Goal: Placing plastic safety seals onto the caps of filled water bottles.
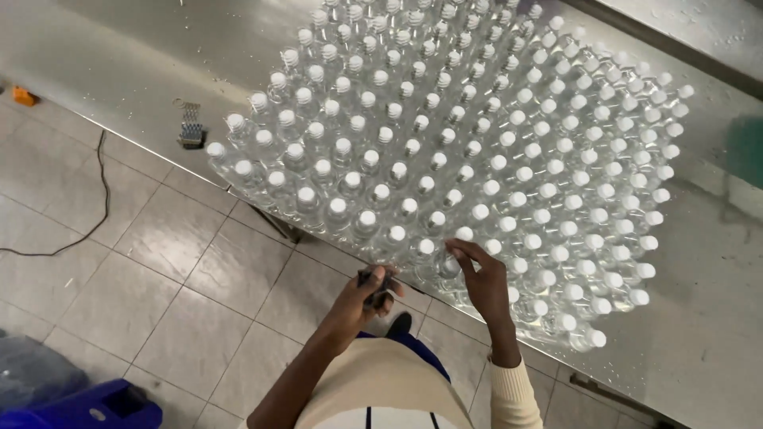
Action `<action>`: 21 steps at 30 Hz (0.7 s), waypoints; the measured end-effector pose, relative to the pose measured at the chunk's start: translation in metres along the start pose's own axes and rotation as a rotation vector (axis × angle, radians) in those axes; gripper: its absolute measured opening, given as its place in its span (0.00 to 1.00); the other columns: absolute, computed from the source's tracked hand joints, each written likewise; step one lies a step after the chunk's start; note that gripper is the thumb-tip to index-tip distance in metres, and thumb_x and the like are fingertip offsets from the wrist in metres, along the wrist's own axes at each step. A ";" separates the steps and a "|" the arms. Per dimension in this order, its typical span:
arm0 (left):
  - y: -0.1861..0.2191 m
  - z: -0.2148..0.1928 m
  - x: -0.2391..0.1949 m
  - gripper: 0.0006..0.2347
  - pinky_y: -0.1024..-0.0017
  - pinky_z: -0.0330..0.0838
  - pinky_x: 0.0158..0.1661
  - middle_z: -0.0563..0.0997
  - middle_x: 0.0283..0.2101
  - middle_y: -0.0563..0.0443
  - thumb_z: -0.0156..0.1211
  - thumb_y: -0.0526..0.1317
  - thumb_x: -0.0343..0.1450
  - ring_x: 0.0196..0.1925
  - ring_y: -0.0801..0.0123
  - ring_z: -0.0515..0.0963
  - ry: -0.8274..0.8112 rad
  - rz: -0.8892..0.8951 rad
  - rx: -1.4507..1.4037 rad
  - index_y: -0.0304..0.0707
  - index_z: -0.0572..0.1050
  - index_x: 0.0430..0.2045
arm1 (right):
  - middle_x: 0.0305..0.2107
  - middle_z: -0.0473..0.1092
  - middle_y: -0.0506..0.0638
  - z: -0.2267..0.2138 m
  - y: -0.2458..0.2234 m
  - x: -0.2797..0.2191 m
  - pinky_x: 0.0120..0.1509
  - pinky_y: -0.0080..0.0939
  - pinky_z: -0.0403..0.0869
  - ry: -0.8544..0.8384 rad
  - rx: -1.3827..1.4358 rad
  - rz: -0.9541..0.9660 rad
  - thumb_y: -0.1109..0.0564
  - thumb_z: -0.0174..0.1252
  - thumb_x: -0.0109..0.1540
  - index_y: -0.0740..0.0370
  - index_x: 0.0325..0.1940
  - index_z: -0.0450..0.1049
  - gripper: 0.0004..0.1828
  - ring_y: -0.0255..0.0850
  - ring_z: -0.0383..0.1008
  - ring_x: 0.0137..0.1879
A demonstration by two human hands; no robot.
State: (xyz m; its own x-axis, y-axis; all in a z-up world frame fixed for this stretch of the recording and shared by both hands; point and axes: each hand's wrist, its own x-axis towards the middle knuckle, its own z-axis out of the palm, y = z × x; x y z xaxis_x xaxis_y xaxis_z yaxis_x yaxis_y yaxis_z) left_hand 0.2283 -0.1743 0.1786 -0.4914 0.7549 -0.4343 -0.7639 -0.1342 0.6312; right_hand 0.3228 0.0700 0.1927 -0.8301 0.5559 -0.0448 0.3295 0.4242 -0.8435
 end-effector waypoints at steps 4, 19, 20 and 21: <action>-0.011 0.003 0.010 0.18 0.72 0.66 0.33 0.84 0.40 0.40 0.56 0.52 0.79 0.30 0.69 0.75 0.010 0.003 -0.043 0.36 0.76 0.53 | 0.56 0.83 0.45 -0.014 0.007 -0.004 0.68 0.41 0.78 -0.021 -0.026 0.043 0.52 0.59 0.71 0.53 0.59 0.85 0.15 0.40 0.82 0.66; -0.042 0.033 0.042 0.21 0.68 0.77 0.32 0.84 0.46 0.31 0.53 0.49 0.83 0.33 0.65 0.82 0.030 0.023 -0.069 0.30 0.73 0.63 | 0.50 0.84 0.52 0.007 0.081 -0.005 0.64 0.61 0.79 0.059 -0.278 -0.356 0.51 0.74 0.62 0.51 0.65 0.81 0.26 0.58 0.81 0.59; -0.042 0.034 0.043 0.21 0.67 0.77 0.32 0.84 0.47 0.31 0.53 0.49 0.83 0.33 0.64 0.82 0.033 0.024 -0.066 0.29 0.73 0.63 | 0.50 0.84 0.54 0.008 0.084 -0.004 0.65 0.62 0.79 0.039 -0.264 -0.349 0.51 0.73 0.62 0.52 0.67 0.80 0.28 0.60 0.81 0.60; -0.044 0.035 0.040 0.21 0.67 0.77 0.33 0.84 0.47 0.30 0.54 0.49 0.83 0.33 0.63 0.82 0.043 0.020 -0.065 0.29 0.74 0.63 | 0.49 0.84 0.55 0.010 0.087 -0.007 0.65 0.64 0.78 0.012 -0.247 -0.336 0.51 0.73 0.62 0.53 0.68 0.80 0.29 0.61 0.81 0.60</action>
State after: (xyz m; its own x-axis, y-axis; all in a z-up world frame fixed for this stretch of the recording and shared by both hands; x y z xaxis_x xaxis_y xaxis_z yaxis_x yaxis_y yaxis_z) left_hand 0.2569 -0.1154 0.1560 -0.5234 0.7234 -0.4503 -0.7786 -0.1912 0.5977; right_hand 0.3527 0.0956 0.1139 -0.9051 0.3647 0.2185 0.1405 0.7416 -0.6560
